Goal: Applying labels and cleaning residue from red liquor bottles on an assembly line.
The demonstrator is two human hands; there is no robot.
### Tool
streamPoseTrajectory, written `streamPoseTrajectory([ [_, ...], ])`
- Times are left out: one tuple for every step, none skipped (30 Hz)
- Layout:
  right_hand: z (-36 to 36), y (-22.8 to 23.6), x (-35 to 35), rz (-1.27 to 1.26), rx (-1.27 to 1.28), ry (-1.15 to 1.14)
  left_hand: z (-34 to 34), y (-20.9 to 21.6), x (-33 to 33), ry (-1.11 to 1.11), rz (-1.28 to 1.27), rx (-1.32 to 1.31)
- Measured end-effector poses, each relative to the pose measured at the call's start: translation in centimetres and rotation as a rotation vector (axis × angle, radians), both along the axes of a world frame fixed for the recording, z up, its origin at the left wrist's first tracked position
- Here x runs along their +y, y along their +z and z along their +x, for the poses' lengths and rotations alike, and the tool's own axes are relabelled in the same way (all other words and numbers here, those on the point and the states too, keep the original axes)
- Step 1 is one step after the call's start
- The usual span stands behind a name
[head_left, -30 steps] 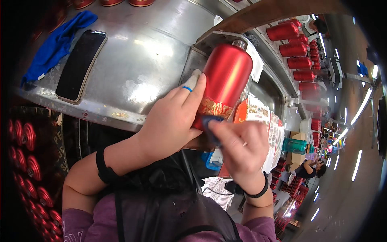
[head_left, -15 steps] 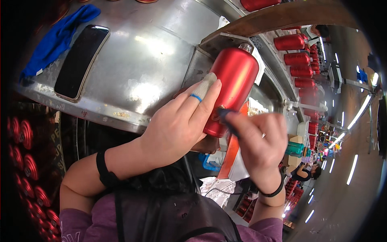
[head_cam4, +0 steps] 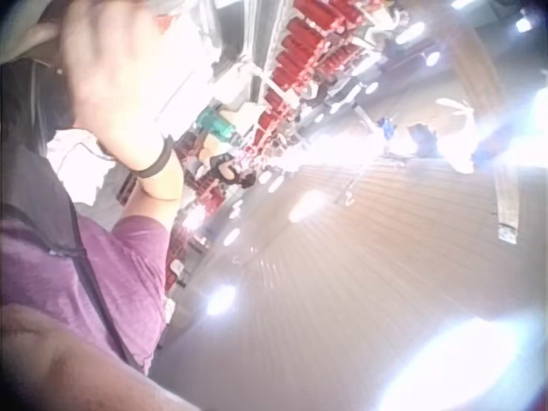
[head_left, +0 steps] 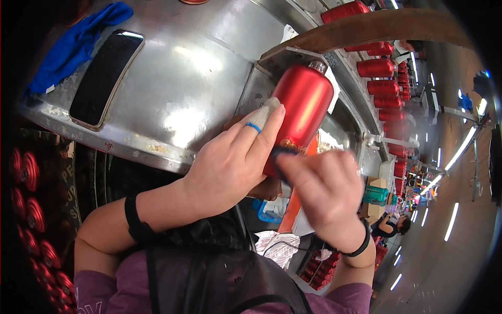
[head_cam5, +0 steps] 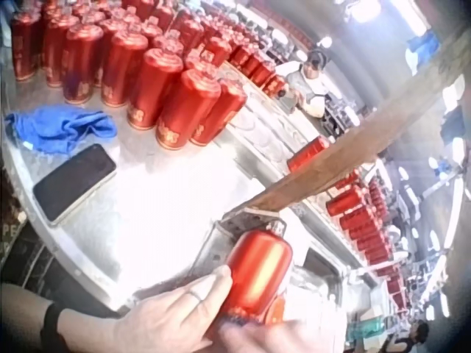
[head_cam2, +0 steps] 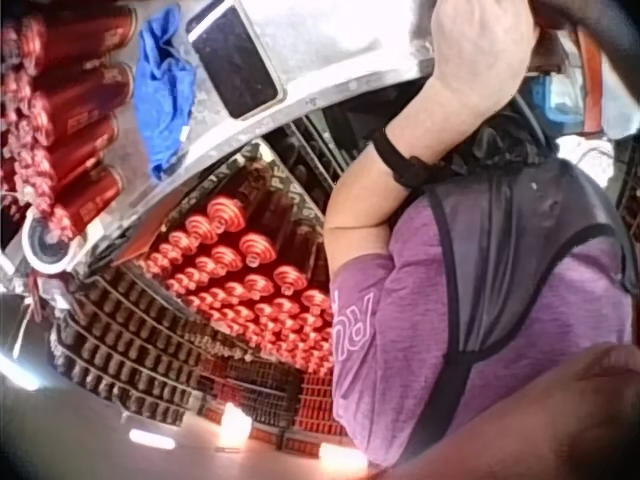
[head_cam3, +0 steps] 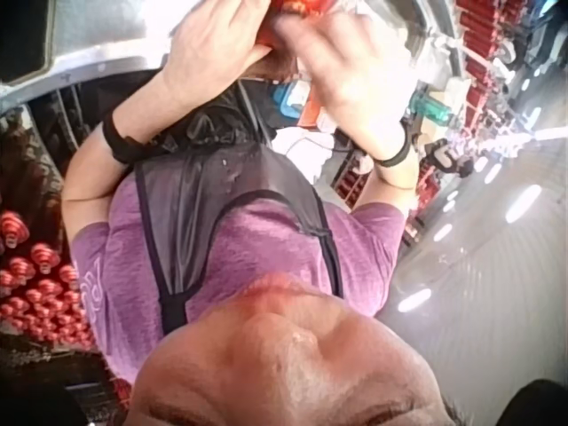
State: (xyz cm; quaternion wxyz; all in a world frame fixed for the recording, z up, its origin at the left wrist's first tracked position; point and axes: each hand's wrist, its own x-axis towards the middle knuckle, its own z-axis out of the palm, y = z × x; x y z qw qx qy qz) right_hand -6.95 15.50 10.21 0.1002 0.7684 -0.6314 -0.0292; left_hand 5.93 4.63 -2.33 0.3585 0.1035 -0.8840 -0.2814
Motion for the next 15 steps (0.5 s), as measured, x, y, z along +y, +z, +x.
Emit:
streamPoseTrajectory([
  [0.2, -0.5, 0.2, -0.005, -0.043, 0.021, 0.1, 0.1, -0.1, -0.001, -0.008, 0.002],
  [0.2, -0.8, 0.3, -0.01, -0.086, 0.043, 0.2, 0.3, -0.1, -0.036, 0.042, -0.016],
  [-0.1, -0.3, 0.0, -0.023, -0.049, -0.029, 0.3, 0.4, -0.1, -0.071, 0.092, -0.035],
  [-0.6, 0.4, -0.3, -0.034, -0.01, -0.103, 0.4, 0.5, -0.1, -0.074, 0.084, -0.032],
  [-0.7, 0.3, -0.3, -0.052, -0.015, -0.097, 0.4, 0.4, -0.1, -0.083, 0.11, -0.05],
  [0.1, -0.5, 0.2, -0.067, 0.002, -0.063, 0.4, 0.3, -0.1, -0.092, 0.136, -0.068],
  [1.1, -1.3, 0.5, -0.053, -0.075, -0.018, 0.4, 0.0, -0.1, -0.098, 0.131, -0.067],
  [1.7, -1.8, 0.7, -0.039, -0.153, 0.027, 0.3, -0.5, -0.1, -0.08, 0.121, -0.071],
  [1.8, -1.7, 1.0, 0.002, -0.224, -0.007, 0.2, -0.7, -0.1, -0.062, 0.113, -0.075],
  [1.4, -1.3, 1.0, -0.002, -0.224, -0.012, 0.3, -0.4, 0.0, -0.067, 0.109, -0.076],
  [0.5, -1.1, 0.7, 0.037, -0.355, -0.135, 0.6, -0.2, -0.1, -0.084, 0.177, -0.088],
  [-0.4, -0.9, 0.3, 0.077, -0.487, -0.257, 0.8, -0.1, -0.1, -0.101, 0.246, -0.101],
  [-1.5, -1.0, 0.6, -0.025, -0.623, -0.455, 0.6, 0.1, -0.1, -0.113, 0.239, -0.09],
  [-2.7, -1.5, 0.8, -0.166, -0.702, -0.602, 0.5, 0.1, 0.0, -0.1, 0.247, -0.079],
  [-3.2, -1.5, 1.2, -0.236, -0.568, -0.6, 0.3, 0.1, 0.0, -0.088, 0.255, -0.067],
])
